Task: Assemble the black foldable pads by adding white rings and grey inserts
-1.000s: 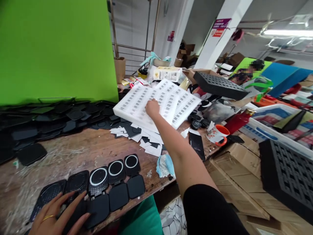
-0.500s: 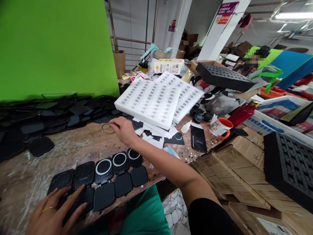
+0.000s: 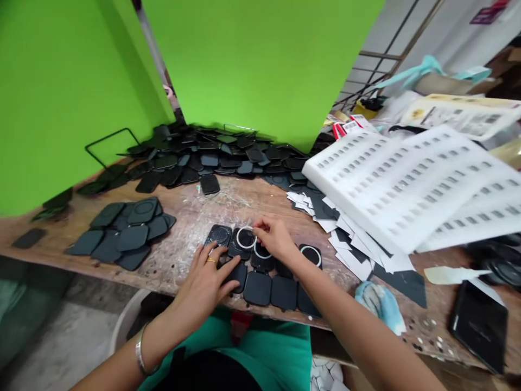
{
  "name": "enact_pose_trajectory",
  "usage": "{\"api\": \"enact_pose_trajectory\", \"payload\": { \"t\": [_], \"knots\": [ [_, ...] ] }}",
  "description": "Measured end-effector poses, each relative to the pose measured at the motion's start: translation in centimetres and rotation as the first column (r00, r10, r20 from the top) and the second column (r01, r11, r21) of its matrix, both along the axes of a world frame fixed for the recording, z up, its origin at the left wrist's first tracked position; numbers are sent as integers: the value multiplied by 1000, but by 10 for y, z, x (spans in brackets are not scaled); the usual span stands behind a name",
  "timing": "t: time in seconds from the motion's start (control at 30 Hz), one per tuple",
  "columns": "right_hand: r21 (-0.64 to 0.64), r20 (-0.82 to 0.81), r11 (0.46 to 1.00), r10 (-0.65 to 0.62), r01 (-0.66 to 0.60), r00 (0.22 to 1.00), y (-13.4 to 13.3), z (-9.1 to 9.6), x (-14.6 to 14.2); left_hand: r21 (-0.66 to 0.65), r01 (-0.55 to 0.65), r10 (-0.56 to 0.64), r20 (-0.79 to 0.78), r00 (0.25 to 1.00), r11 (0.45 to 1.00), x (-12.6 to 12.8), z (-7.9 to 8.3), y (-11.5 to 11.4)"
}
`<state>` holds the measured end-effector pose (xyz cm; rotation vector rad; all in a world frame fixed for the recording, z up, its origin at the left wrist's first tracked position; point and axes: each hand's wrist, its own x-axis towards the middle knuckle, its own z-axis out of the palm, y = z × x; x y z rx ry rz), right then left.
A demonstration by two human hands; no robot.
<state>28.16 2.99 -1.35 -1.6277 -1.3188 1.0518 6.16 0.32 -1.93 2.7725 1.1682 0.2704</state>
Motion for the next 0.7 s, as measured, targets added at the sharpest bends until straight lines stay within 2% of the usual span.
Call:
{"api": "enact_pose_trajectory", "payload": {
  "t": [0.23, 0.37, 0.53, 0.63, 0.7],
  "knots": [
    [-12, 138, 1000, 29, -28, 990, 13, -11, -12, -59, 7, -8, -10, 1000, 998, -2, 3, -1],
    [54, 286, 997, 39, -57, 958, 16, -14, -14, -45, 5, -5, -1, 1000, 999, -2, 2, -1],
    [145, 460, 985, 17, -94, 888, 6, -9, -14, -30, 11, -11, -11, 1000, 999, -1, 1, 0],
    [190, 566, 981, -74, -42, 821, 5, -1, 9, 41, 31, -32, 12, 999, 999, -3, -8, 3],
    [225, 644, 973, -184, 47, 743, 10, 9, 43, 122, 48, -52, 30, 998, 991, -6, -19, 8]
  ]
}}
